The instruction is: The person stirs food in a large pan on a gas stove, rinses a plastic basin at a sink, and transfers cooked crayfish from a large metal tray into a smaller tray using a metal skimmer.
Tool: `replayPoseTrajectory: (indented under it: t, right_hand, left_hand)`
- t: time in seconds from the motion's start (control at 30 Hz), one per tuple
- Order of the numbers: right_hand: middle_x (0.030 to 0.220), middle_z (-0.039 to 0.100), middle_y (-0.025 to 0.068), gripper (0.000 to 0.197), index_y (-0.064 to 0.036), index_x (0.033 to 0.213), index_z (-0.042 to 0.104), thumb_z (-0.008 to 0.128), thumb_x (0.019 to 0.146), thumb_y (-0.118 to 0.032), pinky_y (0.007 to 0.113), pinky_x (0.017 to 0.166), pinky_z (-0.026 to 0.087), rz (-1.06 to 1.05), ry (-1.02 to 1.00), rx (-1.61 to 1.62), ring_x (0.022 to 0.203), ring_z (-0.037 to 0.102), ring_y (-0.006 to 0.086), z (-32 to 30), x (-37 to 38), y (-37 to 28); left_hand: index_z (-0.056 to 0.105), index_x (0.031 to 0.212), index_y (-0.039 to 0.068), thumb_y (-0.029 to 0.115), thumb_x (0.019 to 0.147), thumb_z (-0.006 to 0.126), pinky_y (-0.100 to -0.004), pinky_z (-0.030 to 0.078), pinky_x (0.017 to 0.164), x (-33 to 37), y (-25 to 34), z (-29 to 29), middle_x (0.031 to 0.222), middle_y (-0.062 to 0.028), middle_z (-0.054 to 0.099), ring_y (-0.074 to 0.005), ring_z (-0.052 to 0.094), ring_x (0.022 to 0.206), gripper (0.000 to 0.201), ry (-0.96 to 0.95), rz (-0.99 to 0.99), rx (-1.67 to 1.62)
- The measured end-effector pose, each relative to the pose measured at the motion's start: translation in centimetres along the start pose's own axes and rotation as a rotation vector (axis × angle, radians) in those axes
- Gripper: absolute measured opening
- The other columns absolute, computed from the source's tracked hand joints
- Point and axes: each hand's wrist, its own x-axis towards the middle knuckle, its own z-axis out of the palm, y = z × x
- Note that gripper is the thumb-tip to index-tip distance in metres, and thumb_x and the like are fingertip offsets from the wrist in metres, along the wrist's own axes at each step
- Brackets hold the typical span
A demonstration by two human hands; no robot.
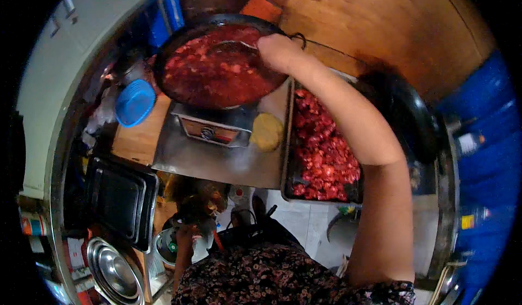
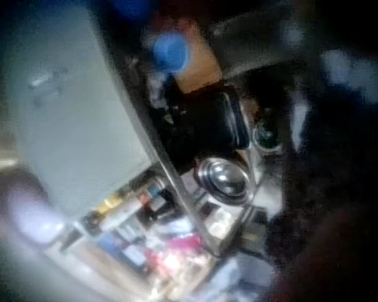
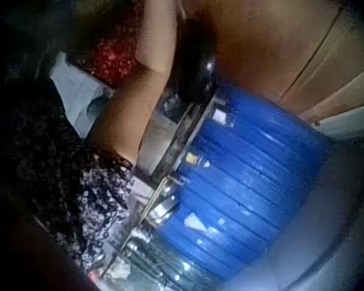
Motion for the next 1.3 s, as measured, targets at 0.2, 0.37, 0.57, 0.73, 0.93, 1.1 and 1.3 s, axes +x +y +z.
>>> replayPoseTrajectory:
  t: [0.2,0.37,0.57,0.73,0.93,1.1,1.3]
  right_hand:
    - [0.088,0.065,0.0239,0.019,-0.0029,0.095,0.065,0.055,0.083,-0.013,0.049,0.075,0.051,0.069,0.097,-0.066,0.089,0.063,0.0406,-7.2,-7.1,0.7]
    - [0.085,0.066,0.0223,0.015,-0.0031,0.092,0.063,0.054,0.081,-0.01,0.05,0.075,0.051,0.083,0.261,-0.126,0.088,0.064,0.0407,-7.5,-10.3,0.1]
    - [0.089,0.062,0.0269,0.016,0.0014,0.094,0.059,0.053,0.086,-0.011,0.053,0.074,0.046,0.403,0.435,0.279,0.089,0.059,0.0455,-2.3,-17.9,2.9]
    - [0.067,0.052,-0.0031,0.016,-0.0049,0.096,0.06,0.052,0.097,-0.019,0.021,0.047,0.034,0.888,0.487,1.09,0.055,0.044,0.0053,0.8,-27.8,3.1]
    - [0.074,0.059,-0.0011,0.016,-0.0065,0.104,0.06,0.053,0.096,-0.019,0.015,0.044,0.037,1.117,0.585,1.534,0.059,0.052,0.004,4.7,-35.5,1.0]
    - [0.07,0.058,-0.0006,0.018,-0.0032,0.1,0.06,0.058,0.093,-0.02,0.016,0.036,0.038,1.325,0.358,1.763,0.045,0.047,0.0057,10.4,-44.2,2.2]
    - [0.067,0.054,0.0006,0.016,-0.0075,0.1,0.057,0.055,0.094,-0.023,0.02,0.035,0.032,0.924,0.31,1.676,0.042,0.042,0.0074,6.7,-36.8,2.1]
  left_hand:
    - [0.064,0.096,0.0,0.009,0.085,0.06,-0.0289,0.051,0.062,1.3,1.0,1.4,0.082,-0.0065,0.064,-0.0149,0.062,0.07,0.015,-0.126,-0.06,0.121]
    - [0.065,0.1,0.002,0.018,0.086,0.069,-0.0291,0.051,0.058,2.0,0.6,0.3,0.082,-0.0082,0.067,-0.0164,0.064,0.067,0.022,-0.122,-0.017,0.084]
    - [0.066,0.097,0.002,0.018,0.083,0.07,-0.0298,0.05,0.06,0.9,2.0,1.8,0.082,-0.0065,0.066,-0.0151,0.062,0.069,0.022,-0.179,-0.032,0.229]
    - [0.066,0.1,0.002,0.01,0.083,0.065,-0.0287,0.051,0.065,3.0,-2.9,-0.6,0.082,-0.0042,0.065,-0.0124,0.061,0.073,0.019,-0.297,-0.041,0.154]
    - [0.065,0.105,0.001,0.004,0.081,0.064,-0.0328,0.055,0.069,1.5,-3.5,-0.3,0.09,-0.0081,0.066,-0.0196,0.065,0.08,0.024,-0.193,-0.024,-0.016]
    - [0.066,0.098,-0.001,0.01,0.086,0.061,-0.0336,0.054,0.066,-0.9,-2.1,4.3,0.09,-0.0099,0.065,-0.0186,0.063,0.077,0.016,-0.04,-0.028,0.197]
    - [0.066,0.098,-0.005,0.012,0.088,0.061,-0.0312,0.051,0.061,-3.1,-6.2,6.5,0.08,-0.0114,0.065,-0.0176,0.062,0.063,0.021,-0.041,0.066,0.435]
